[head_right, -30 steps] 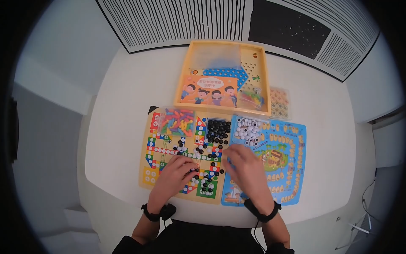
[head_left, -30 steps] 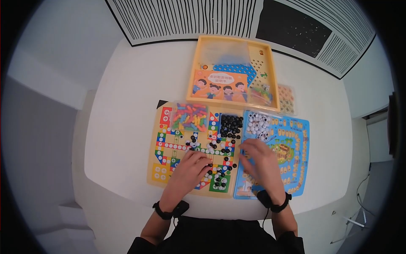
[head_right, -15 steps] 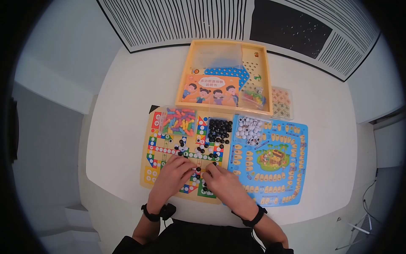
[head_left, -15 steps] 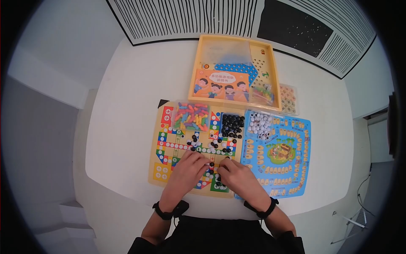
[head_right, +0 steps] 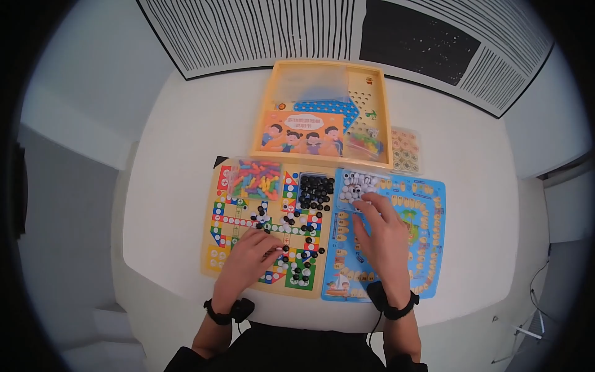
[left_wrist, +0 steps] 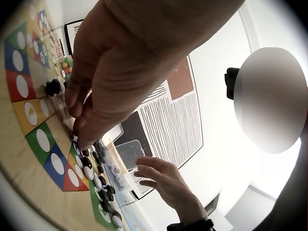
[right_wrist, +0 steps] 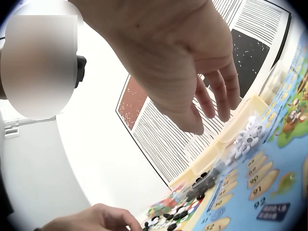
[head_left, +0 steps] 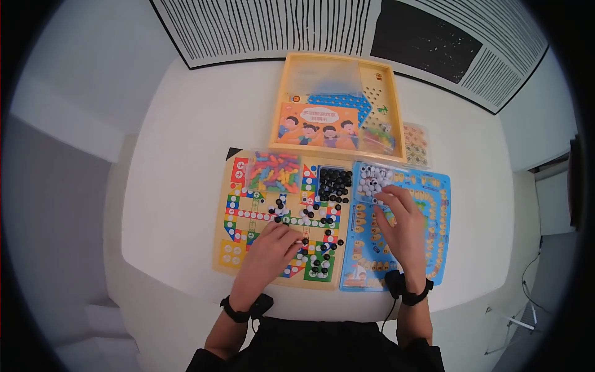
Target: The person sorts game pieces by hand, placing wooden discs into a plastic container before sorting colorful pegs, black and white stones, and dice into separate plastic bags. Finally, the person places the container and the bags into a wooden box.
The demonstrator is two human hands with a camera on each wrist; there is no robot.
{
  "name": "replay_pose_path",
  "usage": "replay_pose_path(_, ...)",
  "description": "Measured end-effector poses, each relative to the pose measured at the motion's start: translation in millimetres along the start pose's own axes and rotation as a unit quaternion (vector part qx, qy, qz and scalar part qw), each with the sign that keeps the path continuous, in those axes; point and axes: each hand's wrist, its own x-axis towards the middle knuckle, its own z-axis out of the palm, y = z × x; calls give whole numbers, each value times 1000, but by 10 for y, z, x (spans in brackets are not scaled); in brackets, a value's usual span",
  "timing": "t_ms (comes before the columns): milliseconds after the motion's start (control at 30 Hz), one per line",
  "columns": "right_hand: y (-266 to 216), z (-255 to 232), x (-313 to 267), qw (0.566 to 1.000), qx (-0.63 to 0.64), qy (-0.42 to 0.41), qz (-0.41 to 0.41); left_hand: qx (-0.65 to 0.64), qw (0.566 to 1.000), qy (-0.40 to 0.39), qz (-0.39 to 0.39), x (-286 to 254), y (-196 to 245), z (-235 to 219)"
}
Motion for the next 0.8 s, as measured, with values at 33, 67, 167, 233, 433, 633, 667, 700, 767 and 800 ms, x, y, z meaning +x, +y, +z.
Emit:
replay_pose_path(33, -11, 32, -39, 1000, 4, -4, -3, 2, 1000, 2, -6, -9, 11, -4)
replay_pose_path(67, -25, 55, -124, 997, 40, -58, -30, 12, 1000, 5, -3, -16, 34, -13)
replay_pose_path(167, -170, 135, -327, 979, 98, -159, -86, 41, 999, 6, 6, -40, 36, -61)
replay_pose_path(233, -290, 204, -433, 964, 122, -206, -114, 60, 998, 3, 12, -78, 26, -95)
replay_pose_path(433, -337, 292, -623, 946, 44, -283, -152, 58, 998, -3, -4, -218, 52, -249)
replay_pose_path(633, -385, 308, -707, 952, 20, -278, -129, 30, 995, -60, 69, -284, 136, -65)
replay_pose_path(667, -378, 317, -705, 952, 18, -277, -128, 45, 995, -55, 73, -286, 133, -39)
replay_pose_path(700, -375, 334, -699, 955, 28, -269, -124, 60, 994, -51, 75, -290, 132, -23)
replay_pose_path(767, -391, 390, -667, 957, 38, -261, -121, 58, 994, -49, 72, -292, 137, -6)
replay_pose_path(800, -420, 431, -634, 960, 58, -236, -141, 55, 995, -47, 68, -294, 141, 3)
